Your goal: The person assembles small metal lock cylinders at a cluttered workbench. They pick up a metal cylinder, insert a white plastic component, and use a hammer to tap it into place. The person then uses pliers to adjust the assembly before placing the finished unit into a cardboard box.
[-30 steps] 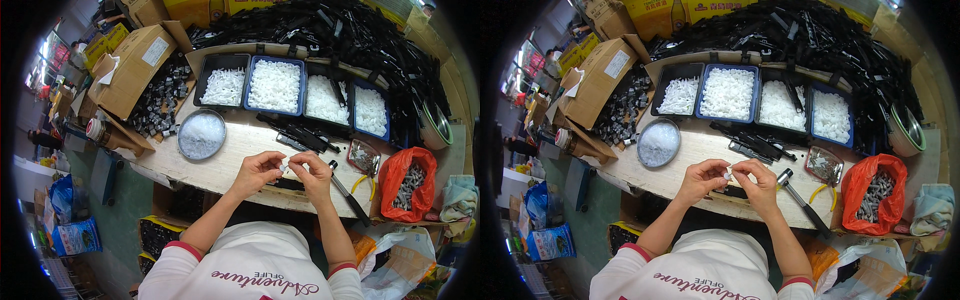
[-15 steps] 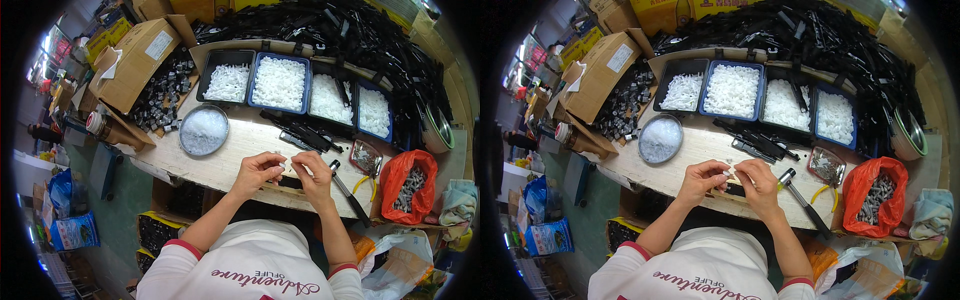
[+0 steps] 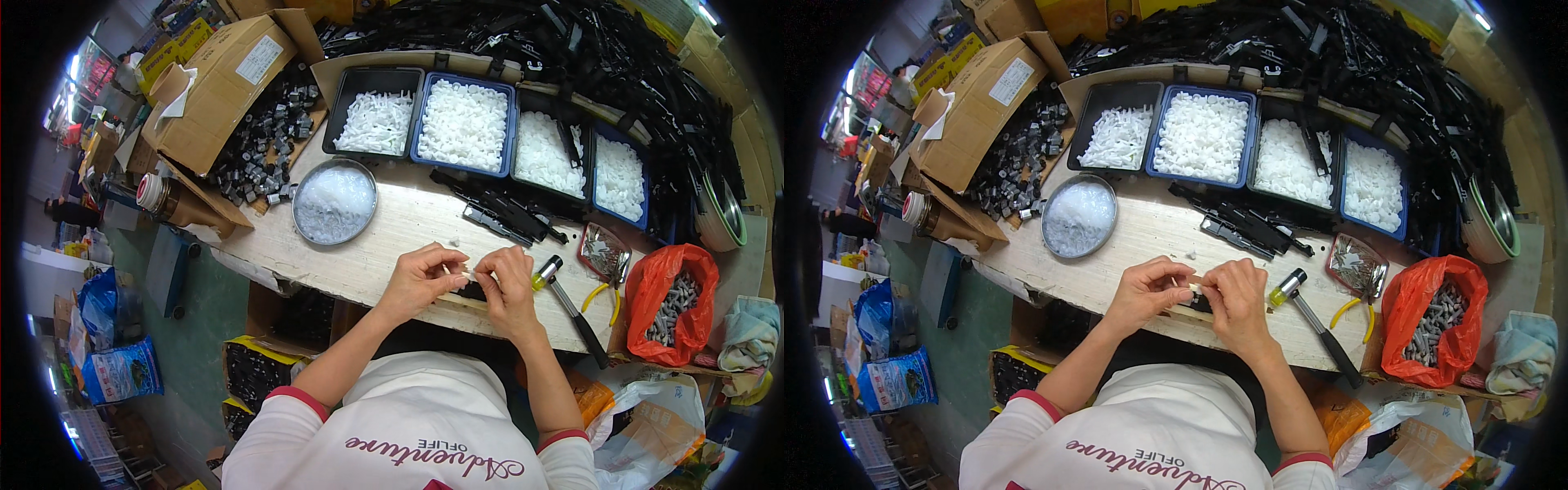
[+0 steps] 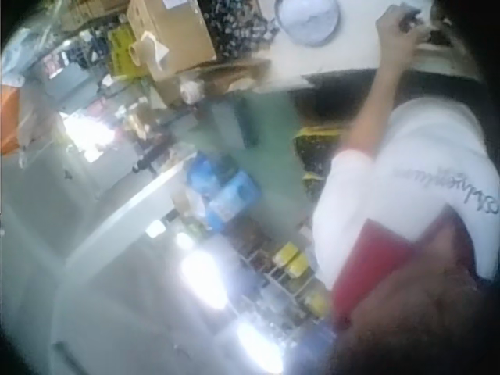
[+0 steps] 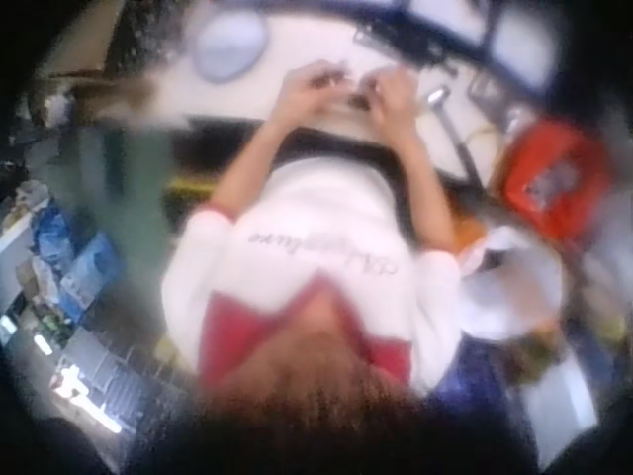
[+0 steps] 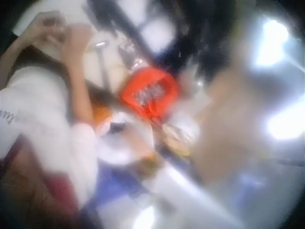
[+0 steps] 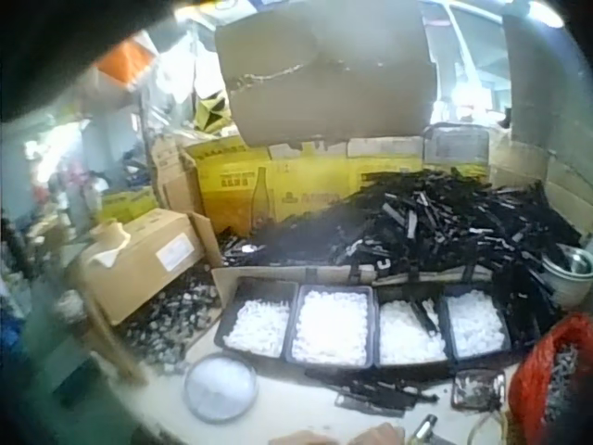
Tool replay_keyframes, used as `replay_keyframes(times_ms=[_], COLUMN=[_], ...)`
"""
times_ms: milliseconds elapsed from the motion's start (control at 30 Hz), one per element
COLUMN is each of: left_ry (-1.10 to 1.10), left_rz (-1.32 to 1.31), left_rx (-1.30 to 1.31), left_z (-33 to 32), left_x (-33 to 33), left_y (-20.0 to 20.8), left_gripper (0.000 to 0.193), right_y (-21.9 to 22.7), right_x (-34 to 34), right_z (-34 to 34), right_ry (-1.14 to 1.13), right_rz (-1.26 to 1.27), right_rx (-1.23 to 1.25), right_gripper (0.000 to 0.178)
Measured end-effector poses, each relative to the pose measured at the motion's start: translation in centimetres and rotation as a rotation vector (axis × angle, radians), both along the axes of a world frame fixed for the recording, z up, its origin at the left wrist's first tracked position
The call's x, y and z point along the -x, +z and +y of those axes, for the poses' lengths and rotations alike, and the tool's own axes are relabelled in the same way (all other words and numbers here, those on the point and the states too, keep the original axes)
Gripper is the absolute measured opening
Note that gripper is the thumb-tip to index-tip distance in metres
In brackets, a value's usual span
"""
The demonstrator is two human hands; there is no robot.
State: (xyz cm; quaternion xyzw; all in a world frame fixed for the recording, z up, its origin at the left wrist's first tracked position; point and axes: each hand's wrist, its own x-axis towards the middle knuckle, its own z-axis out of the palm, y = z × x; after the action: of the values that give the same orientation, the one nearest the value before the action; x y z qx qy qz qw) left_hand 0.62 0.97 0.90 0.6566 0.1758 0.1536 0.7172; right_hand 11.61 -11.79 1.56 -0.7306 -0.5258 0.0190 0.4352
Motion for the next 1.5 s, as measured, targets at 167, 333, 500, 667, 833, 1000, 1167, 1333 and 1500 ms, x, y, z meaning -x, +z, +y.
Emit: replay_keyframes(times_ms=[167, 333, 500, 667, 833, 1000, 1167, 1333, 1500], left_ry=[-0.064, -0.1, -0.14, -0.248, -0.433, -0.346, -0.148, -0.201, -0.243], left_rz=[0.147, 0.182, 0.179, 0.386, 0.449, 0.215, 0.178, 0.221, 0.157], left_rx=[-0.141, -0.226, -0.382, -0.82, -0.891, -0.955, -1.233, -1.389, -1.385], left_z=[0.5, 0.4, 0.4, -0.5, 0.5, 2.2, 1.6, 1.6, 2.3], left_x=[0.4, 0.0, -0.4, -1.9, -3.1, -9.3, -19.0, -22.6, -23.0], left_y=[-0.9, -0.9, -1.1, 0.9, 1.9, 2.7, 2.6, 1.1, 0.5], left_gripper=[0.022, 0.022, 0.02, 0.016, 0.018, 0.015, 0.015, 0.014, 0.01], right_y=[-1.4, -1.5, -1.4, -0.5, -0.5, 0.6, -0.9, -1.7, -1.4], right_x=[0.3, 0.7, 0.6, -1.1, -6.7, -12.1, -14.3, -14.7, -14.7], right_z=[-1.1, -0.8, -0.8, -1.3, -4.8, -8.4, -8.4, -7.8, -8.9], right_ry=[0.015, 0.027, 0.052, 0.117, -0.233, -0.656, -0.67, -0.615, -0.598], right_rz=[-0.094, -0.2, -0.25, -0.025, -0.067, -0.408, -0.482, -0.459, -0.317], right_rx=[0.193, 0.235, 0.271, 0.26, 0.128, 0.494, 0.742, 0.736, 0.637], right_gripper=[0.012, 0.013, 0.013, 0.01, 0.01, 0.01, 0.014, 0.01, 0.009])
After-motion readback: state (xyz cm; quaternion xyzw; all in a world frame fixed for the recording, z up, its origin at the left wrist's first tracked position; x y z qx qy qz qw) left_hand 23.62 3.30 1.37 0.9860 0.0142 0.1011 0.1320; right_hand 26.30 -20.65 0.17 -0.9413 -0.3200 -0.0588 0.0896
